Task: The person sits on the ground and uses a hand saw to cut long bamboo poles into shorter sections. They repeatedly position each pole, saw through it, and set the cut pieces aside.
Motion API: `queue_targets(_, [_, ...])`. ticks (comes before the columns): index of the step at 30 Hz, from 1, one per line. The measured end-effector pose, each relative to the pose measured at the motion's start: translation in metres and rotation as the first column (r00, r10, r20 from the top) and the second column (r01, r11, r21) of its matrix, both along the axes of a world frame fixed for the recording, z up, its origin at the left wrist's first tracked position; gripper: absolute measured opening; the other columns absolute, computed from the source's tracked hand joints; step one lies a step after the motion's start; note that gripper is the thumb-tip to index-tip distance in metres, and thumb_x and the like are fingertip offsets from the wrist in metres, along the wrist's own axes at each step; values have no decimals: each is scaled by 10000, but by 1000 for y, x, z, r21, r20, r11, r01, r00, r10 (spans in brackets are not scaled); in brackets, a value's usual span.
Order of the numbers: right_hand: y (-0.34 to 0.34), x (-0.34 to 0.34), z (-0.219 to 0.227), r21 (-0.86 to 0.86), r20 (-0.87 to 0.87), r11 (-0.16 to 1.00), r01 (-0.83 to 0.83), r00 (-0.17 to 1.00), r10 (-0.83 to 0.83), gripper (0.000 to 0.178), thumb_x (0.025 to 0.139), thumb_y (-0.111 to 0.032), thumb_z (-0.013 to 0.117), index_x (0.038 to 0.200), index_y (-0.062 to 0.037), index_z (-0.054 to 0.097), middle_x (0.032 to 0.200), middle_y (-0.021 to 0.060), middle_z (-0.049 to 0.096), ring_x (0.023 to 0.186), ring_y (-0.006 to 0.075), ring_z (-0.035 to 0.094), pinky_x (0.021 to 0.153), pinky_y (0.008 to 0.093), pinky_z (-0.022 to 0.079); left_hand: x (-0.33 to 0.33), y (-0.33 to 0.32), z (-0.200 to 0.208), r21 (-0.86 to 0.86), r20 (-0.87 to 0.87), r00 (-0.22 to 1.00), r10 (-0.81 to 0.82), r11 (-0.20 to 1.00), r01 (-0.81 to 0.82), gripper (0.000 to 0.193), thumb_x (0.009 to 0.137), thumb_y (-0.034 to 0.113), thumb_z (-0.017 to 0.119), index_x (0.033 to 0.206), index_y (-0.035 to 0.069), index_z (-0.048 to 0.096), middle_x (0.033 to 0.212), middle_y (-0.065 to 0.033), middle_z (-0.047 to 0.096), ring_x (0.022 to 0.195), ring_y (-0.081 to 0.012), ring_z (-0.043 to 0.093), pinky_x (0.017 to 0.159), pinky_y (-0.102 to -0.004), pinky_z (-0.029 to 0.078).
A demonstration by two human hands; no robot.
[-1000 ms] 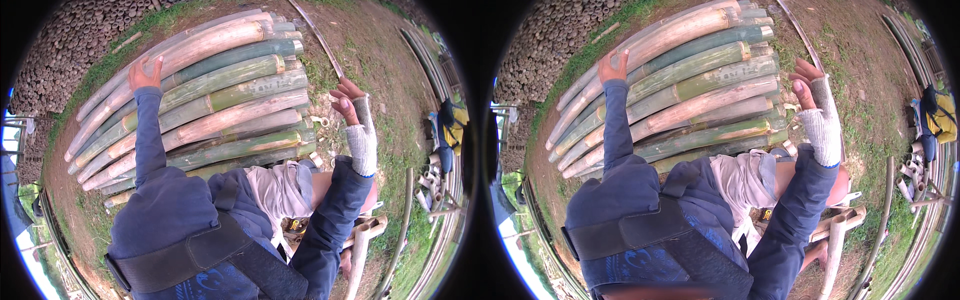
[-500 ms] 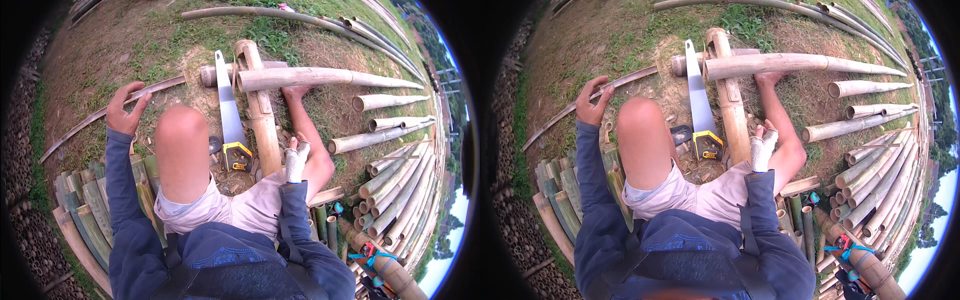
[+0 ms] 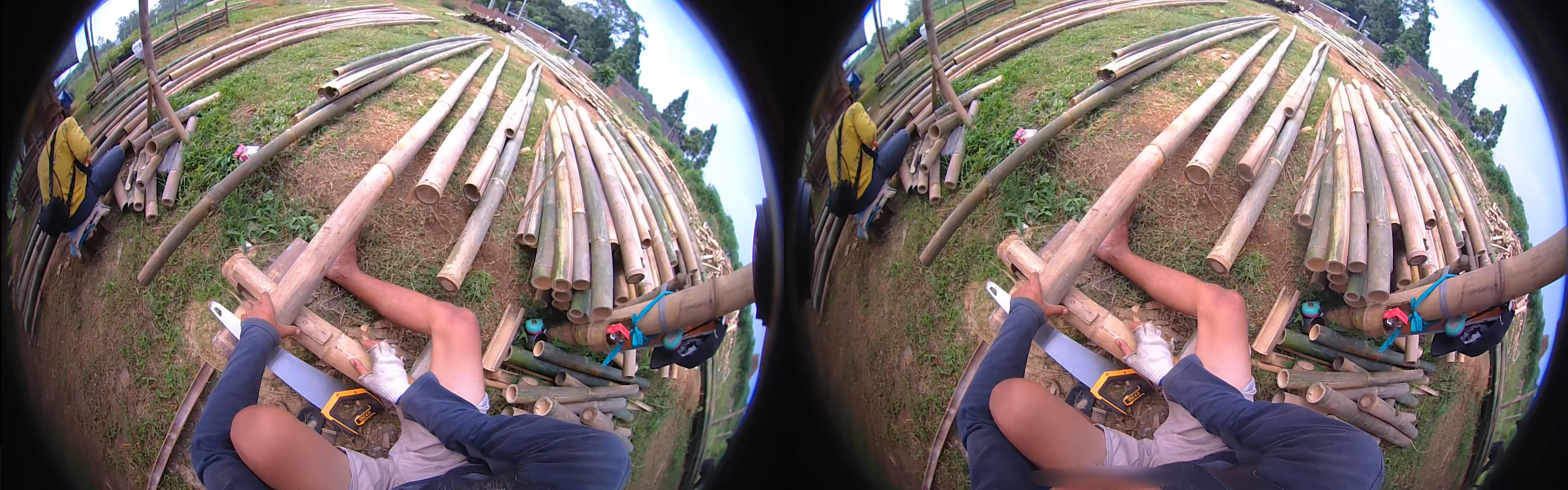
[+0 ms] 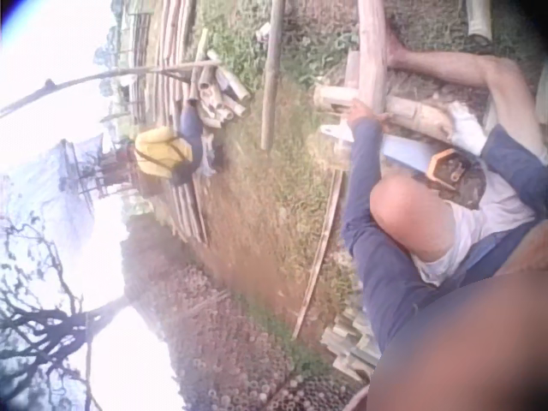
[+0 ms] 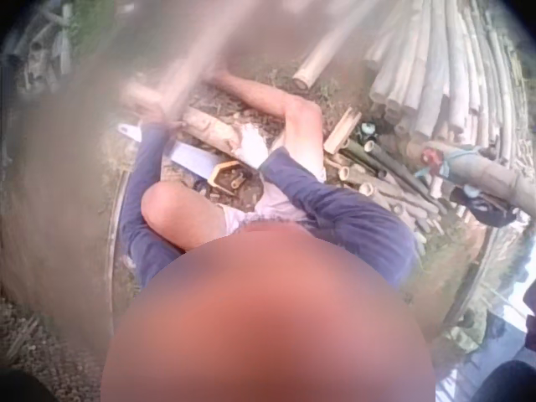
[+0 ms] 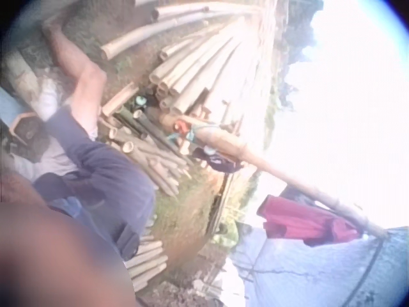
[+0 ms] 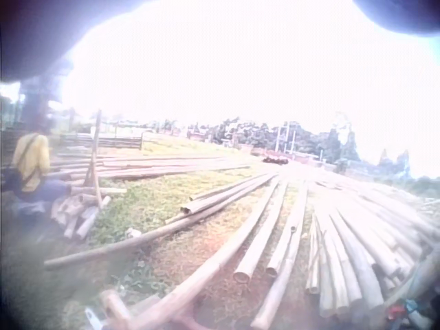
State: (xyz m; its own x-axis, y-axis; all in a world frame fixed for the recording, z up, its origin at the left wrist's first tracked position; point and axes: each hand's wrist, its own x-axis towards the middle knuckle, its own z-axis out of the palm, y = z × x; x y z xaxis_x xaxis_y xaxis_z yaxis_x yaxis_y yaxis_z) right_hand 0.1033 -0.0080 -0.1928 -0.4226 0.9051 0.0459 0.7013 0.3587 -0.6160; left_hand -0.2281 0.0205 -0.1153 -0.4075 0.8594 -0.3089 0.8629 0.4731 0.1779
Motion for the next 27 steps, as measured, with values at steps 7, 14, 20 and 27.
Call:
queue_targets(7, [-7,-6,8,63,-6,998,1,1000,-1,505,983,-391,747,1328,-35,655,1237,247,664,1158,444,648,992,521,527,-7,-12,-5,67,37,999,-7,998,5,1097,592,600,956,1388,6,490,1295,-274,688,1173,-411,707,1020,-491,562])
queue_targets(14, [-10,-8,6,123,78,992,26,996,-36,435,1044,-360,641,1312,-18,660,1192,275,647,1142,468,620,994,556,504,-8,-54,12,25,7,1000,-18,1000,18,1005,643,565,932,1372,37,485,1257,-267,707,1120,-429,730,1022,-520,563])
queue_targets(20, [-8,-6,-6,206,80,979,0,997,-17,411,1034,-367,648,1274,-36,687,1144,244,662,1067,455,643,924,564,528,-45,-184,19,82,-69,997,20,997,-14,929,650,514,933,1328,67,483,1175,-240,700,1056,-455,722,929,-559,564])
queue_targets(27, [-2,-9,-14,110,71,993,35,997,-43,434,1059,-396,597,1304,-50,687,1166,238,664,1116,451,638,942,571,522,-95,-387,17,35,-162,972,167,986,-164,1076,579,454,998,1442,92,466,1279,-209,670,1182,-450,665,1011,-562,518])
